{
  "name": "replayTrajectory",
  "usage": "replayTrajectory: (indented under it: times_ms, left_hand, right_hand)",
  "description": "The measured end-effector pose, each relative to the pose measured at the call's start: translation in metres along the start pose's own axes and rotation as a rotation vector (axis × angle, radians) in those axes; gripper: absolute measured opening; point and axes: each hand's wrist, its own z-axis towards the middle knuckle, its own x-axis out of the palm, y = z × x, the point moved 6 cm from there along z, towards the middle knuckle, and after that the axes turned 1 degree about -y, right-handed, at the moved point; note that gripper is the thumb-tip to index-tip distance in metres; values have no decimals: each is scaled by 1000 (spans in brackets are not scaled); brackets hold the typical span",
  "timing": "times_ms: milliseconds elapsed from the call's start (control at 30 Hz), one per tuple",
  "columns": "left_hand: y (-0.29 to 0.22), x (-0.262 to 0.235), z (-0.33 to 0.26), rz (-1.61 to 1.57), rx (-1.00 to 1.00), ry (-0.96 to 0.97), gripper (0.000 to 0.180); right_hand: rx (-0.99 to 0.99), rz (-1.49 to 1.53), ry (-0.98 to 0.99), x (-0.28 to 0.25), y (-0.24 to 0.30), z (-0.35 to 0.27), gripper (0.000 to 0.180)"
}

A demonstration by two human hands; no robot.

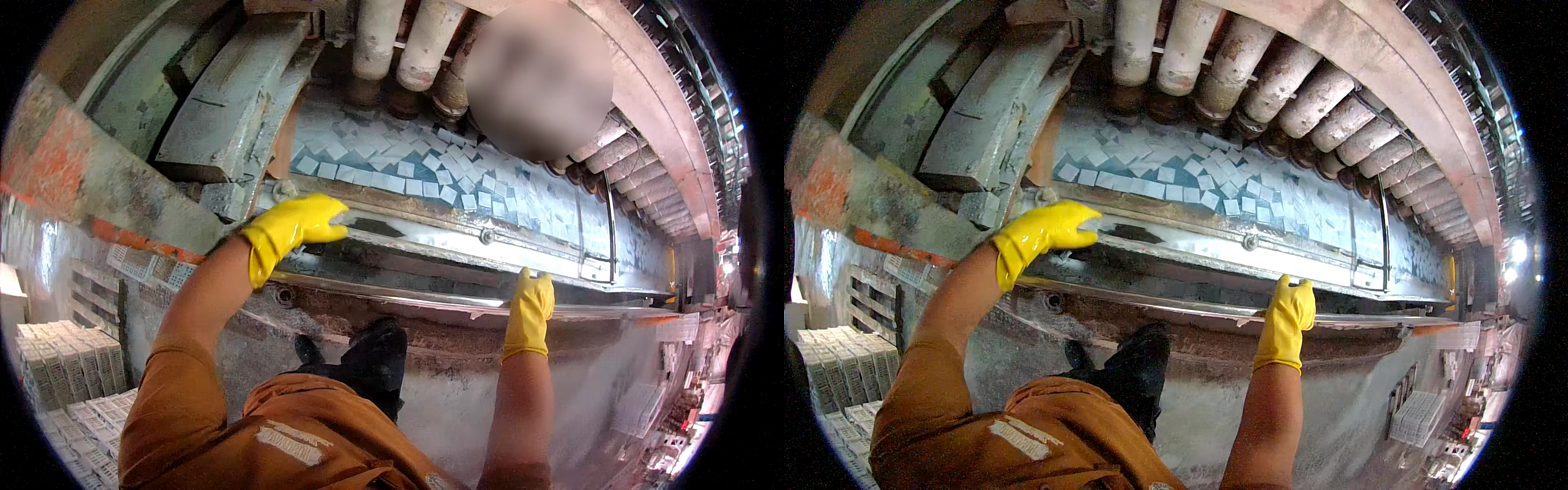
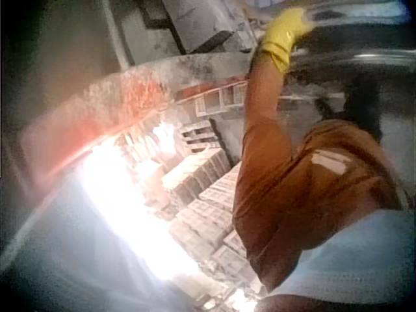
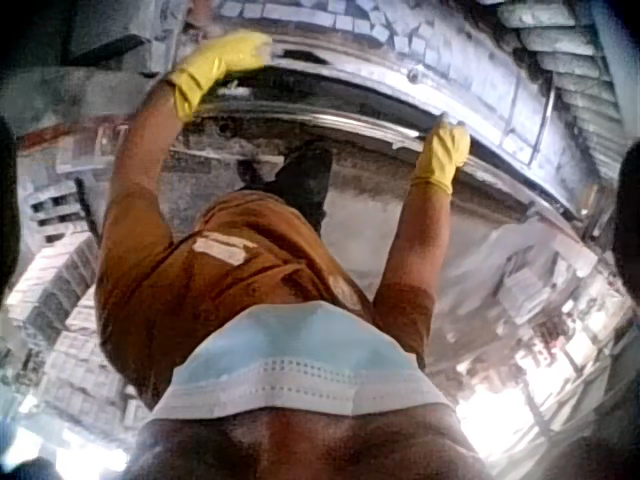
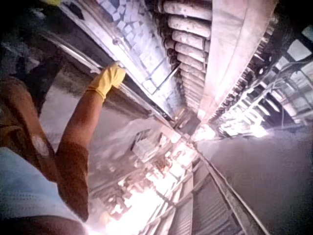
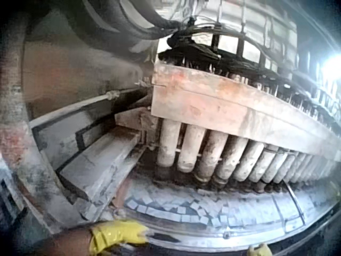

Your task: The person repeatedly places small white rectangular tiles onto a moving conveyor belt of a large industrial machine. The tiles are fed into the machine's rollers, and the person maintains a steady rhythm, ensuring the tiles are properly positioned as they enter the processing area.

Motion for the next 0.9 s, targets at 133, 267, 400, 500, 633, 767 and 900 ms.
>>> replayTrajectory:
  times_ms: [133,267,400,500,633,767,900]
  left_hand:
    - [-38,-6,-74,-117,91,-20,59]
    - [-28,-5,-130,-125,-46,-97,68]
    - [-30,-4,-128,-80,-162,-64,75]
    - [-25,3,-120,-109,-160,-49,78]
    - [-28,-2,-111,-310,-77,-18,72]
    - [-3,-4,-47,-451,-144,106,65]
    - [68,-5,15,-99,-352,-310,49]
  right_hand:
    - [-8,77,53,1,4,5,64]
    - [73,225,164,-19,23,-14,63]
    - [126,280,221,-31,30,-20,65]
    - [10,197,97,4,-8,10,65]
    - [-45,191,28,19,-19,18,65]
    - [29,171,42,24,-19,25,68]
    - [-25,45,31,4,5,5,67]
